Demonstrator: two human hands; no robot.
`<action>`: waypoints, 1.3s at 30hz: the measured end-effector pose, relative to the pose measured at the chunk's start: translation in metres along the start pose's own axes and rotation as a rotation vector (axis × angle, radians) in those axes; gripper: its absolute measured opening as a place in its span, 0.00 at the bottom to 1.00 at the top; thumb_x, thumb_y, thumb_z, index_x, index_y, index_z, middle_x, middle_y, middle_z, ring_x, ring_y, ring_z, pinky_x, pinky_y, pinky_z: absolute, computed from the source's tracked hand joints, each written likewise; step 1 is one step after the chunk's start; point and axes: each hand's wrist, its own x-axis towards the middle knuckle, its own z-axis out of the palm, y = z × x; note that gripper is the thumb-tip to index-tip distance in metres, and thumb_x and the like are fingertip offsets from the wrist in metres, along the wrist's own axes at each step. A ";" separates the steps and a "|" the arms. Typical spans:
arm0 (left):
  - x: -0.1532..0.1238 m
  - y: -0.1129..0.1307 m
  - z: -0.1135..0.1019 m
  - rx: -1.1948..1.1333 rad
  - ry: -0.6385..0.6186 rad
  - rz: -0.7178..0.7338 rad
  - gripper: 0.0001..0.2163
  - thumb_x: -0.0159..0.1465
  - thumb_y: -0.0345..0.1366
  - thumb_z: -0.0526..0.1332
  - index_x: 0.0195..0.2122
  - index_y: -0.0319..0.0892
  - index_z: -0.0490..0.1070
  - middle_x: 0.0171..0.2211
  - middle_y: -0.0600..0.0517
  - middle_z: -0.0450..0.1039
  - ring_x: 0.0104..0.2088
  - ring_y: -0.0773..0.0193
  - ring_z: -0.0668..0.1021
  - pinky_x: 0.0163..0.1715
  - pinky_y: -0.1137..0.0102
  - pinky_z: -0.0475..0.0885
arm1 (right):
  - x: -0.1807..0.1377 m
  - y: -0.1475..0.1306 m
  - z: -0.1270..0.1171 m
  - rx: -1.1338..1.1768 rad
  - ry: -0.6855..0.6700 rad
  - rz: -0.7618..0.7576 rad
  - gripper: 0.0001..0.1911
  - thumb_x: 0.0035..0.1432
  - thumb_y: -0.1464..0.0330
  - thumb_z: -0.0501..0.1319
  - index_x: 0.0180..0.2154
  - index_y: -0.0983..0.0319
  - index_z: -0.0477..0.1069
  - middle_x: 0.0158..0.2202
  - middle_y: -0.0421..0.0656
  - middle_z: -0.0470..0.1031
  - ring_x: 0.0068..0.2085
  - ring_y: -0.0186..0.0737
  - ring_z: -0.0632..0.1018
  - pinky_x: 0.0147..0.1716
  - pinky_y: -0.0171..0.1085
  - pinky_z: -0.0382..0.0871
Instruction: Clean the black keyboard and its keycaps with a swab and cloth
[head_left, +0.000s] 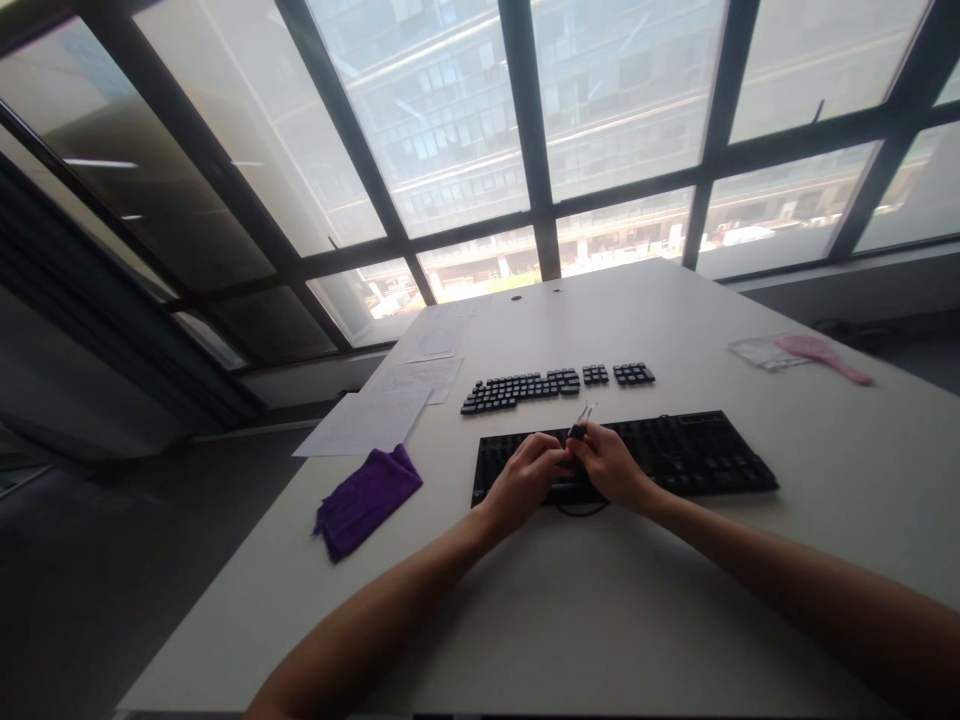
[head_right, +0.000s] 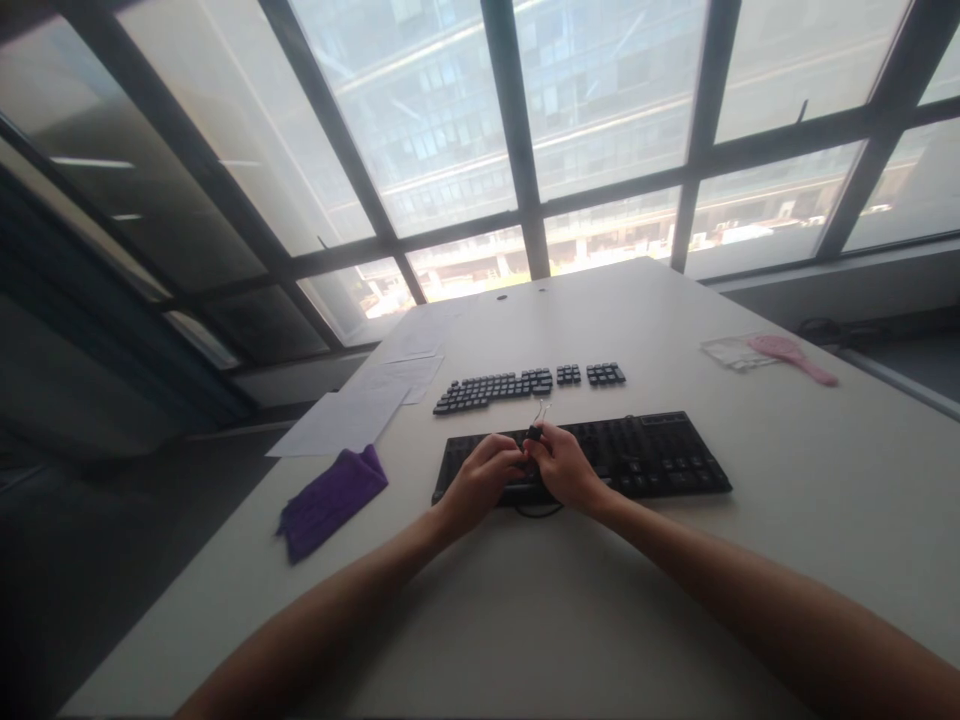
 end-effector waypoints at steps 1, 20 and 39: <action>0.000 0.001 0.000 -0.025 0.011 0.004 0.09 0.69 0.37 0.56 0.45 0.43 0.74 0.44 0.45 0.70 0.45 0.59 0.75 0.45 0.63 0.74 | 0.000 -0.001 0.000 0.005 -0.009 0.000 0.10 0.61 0.62 0.57 0.30 0.61 0.64 0.24 0.38 0.70 0.26 0.36 0.71 0.26 0.34 0.64; 0.023 -0.122 -0.072 0.133 -0.044 -0.383 0.05 0.57 0.34 0.65 0.33 0.41 0.81 0.32 0.50 0.80 0.34 0.61 0.79 0.39 0.67 0.74 | 0.003 -0.003 0.000 -0.052 -0.032 0.018 0.14 0.63 0.62 0.56 0.27 0.62 0.69 0.25 0.43 0.76 0.28 0.38 0.76 0.30 0.35 0.68; 0.074 -0.136 -0.032 0.415 0.037 -0.190 0.04 0.56 0.32 0.69 0.33 0.44 0.81 0.40 0.48 0.73 0.44 0.55 0.71 0.51 0.58 0.67 | 0.003 -0.006 -0.001 -0.064 -0.049 0.025 0.13 0.62 0.65 0.57 0.27 0.62 0.70 0.25 0.42 0.75 0.28 0.38 0.76 0.31 0.35 0.67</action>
